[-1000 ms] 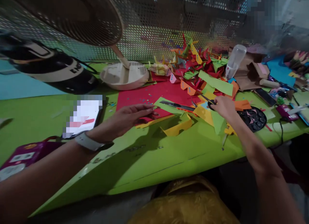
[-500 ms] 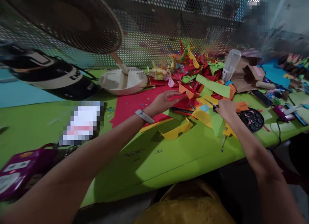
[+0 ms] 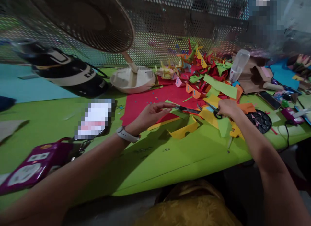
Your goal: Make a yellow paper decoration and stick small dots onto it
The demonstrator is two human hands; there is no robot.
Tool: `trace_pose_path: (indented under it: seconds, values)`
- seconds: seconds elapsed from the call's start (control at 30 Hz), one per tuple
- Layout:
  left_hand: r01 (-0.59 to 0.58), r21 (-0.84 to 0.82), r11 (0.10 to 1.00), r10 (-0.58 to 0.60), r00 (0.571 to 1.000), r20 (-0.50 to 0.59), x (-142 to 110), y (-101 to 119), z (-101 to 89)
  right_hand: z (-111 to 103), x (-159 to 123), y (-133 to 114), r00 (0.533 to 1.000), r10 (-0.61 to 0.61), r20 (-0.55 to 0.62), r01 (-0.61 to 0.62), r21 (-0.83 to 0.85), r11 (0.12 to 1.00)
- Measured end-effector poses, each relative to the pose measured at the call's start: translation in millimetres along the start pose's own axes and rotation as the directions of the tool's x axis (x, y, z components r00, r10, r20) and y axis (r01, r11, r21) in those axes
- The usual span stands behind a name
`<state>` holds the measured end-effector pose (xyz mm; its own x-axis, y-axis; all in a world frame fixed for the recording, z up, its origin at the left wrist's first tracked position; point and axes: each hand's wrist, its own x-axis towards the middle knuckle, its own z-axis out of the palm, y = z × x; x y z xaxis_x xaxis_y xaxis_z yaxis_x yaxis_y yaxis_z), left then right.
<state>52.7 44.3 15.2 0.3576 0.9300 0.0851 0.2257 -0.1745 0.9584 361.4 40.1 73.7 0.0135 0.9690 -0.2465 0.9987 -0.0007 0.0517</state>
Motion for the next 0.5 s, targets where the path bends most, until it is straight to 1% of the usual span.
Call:
trace_pose_path:
  seconds: [0.03, 0.1, 0.17, 0.2, 0.3, 0.37, 0.43, 0.5]
  values:
    - [0.006, -0.01, 1.0, -0.006, 1.0, 0.004, -1, -1, 0.5, -2, -1, -1, 1.0, 0.0, -0.02, 0.0, 0.017, 1.0]
    - [0.024, -0.021, 0.999, -0.023, 1.0, 0.011, -1, -4, 3.0, -3, 0, -8, 0.995, 0.001, -0.1, 0.005, 0.06, 0.998]
    - [0.036, -0.032, 0.999, -0.035, 0.999, 0.013, -1, -6, 6.7, 2, 3, -22, 0.984, -0.007, -0.18, 0.028, 0.113, 0.993]
    - [0.038, -0.039, 0.999, -0.037, 0.999, 0.012, 0, -7, 8.4, 6, 6, -30, 0.979, -0.016, -0.201, 0.045, 0.139, 0.989]
    - [0.039, -0.065, 0.997, -0.038, 0.999, 0.008, 0, -9, 10.8, 21, 17, -51, 0.978, -0.046, -0.204, 0.087, 0.197, 0.977]
    - [0.04, -0.085, 0.996, -0.039, 0.999, 0.013, 0, -9, 9.5, 27, 23, -58, 0.976, -0.057, -0.208, 0.105, 0.23, 0.967]
    - [0.045, -0.114, 0.992, -0.043, 0.999, 0.023, 0, -10, 7.1, 26, 25, -60, 0.968, -0.055, -0.244, 0.122, 0.267, 0.956]
    - [0.047, -0.131, 0.99, -0.044, 0.999, 0.023, 0, -9, 5.2, 20, 24, -60, 0.947, -0.044, -0.318, 0.143, 0.295, 0.945]
